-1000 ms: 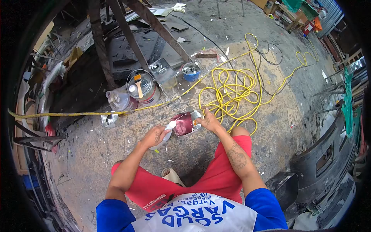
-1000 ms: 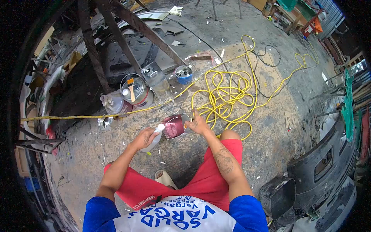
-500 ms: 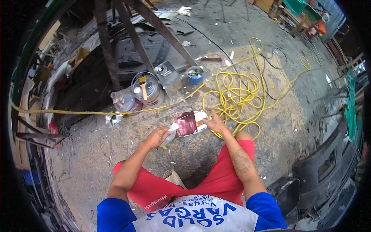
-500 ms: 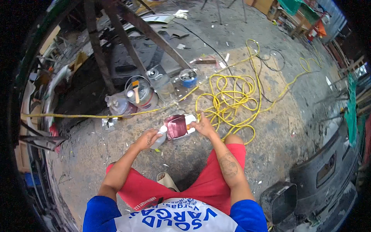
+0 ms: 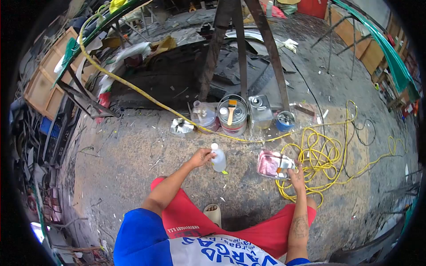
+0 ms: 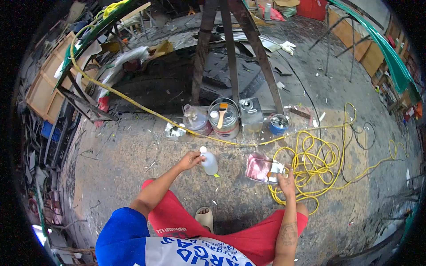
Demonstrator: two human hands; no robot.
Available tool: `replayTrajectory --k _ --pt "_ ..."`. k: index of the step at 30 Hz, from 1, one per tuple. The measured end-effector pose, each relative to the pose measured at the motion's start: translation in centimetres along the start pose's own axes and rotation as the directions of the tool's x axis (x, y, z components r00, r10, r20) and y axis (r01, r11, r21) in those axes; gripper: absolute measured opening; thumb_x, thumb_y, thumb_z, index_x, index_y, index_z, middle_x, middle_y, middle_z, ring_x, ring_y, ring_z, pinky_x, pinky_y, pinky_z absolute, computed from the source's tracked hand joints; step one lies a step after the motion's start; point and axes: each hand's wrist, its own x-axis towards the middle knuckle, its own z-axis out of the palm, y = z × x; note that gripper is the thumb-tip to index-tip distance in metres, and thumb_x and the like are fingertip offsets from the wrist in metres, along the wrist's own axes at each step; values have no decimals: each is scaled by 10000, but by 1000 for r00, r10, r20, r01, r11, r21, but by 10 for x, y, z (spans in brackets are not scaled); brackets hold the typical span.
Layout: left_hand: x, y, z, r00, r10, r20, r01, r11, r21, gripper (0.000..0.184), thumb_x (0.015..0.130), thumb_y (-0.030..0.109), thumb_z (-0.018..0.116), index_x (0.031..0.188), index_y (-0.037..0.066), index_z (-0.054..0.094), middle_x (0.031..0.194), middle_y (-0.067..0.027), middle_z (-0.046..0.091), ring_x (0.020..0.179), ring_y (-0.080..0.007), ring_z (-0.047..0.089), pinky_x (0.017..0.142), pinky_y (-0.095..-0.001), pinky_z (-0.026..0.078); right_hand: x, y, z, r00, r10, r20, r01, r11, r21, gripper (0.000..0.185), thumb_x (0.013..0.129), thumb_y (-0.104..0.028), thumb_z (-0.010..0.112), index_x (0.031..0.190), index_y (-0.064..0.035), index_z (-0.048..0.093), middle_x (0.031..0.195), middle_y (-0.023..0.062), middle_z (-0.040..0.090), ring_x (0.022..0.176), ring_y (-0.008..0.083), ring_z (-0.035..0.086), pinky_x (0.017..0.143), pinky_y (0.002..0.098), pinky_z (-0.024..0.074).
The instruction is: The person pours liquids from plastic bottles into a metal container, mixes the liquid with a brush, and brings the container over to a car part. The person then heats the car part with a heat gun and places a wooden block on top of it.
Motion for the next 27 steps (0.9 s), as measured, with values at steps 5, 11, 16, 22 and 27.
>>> replayTrajectory --k 5,11,16,22,27 --pt "-5 -46 -38 930 -73 -359 113 989 90 349 889 305 602 794 -28 641 596 -85 603 549 -147 590 539 -307 477 9 19 -5 1000 -13 -3 13 996 -89 568 815 -184 627 1296 -70 346 771 77 572 533 119 539 430 266 470" --pt "-1 -73 -82 845 -33 -534 61 997 36 363 895 309 590 768 -26 645 651 -92 645 581 -146 641 533 -284 496 16 14 6 998 52 -35 -57 984 -171 584 801 -218 638 1290 -69 354 879 105 573 656 183 592 452 329 545" --pt "-8 -82 -127 854 -184 -487 173 983 -66 340 896 286 596 743 -15 643 674 -75 644 532 -123 606 510 -278 504 19 14 14 999 -10 -34 5 991 -134 528 828 -196 623 1259 -43 359 668 52 542 472 126 526 410 269 459" --pt "-34 -106 -155 828 -242 -505 222 970 -101 280 900 227 595 784 -22 645 698 -72 645 554 -107 599 500 -260 505 22 14 13 996 83 -32 -88 973 -212 576 810 -193 601 1310 -92 334 907 118 557 670 190 591 463 333 569" --pt "-54 -131 -162 809 -193 -555 151 981 -122 258 910 216 581 863 -31 639 763 -88 664 620 -115 623 557 -261 530 22 19 15 996 75 -47 -83 975 -206 581 811 -187 602 1320 -102 335 882 114 566 665 186 593 469 335 567"
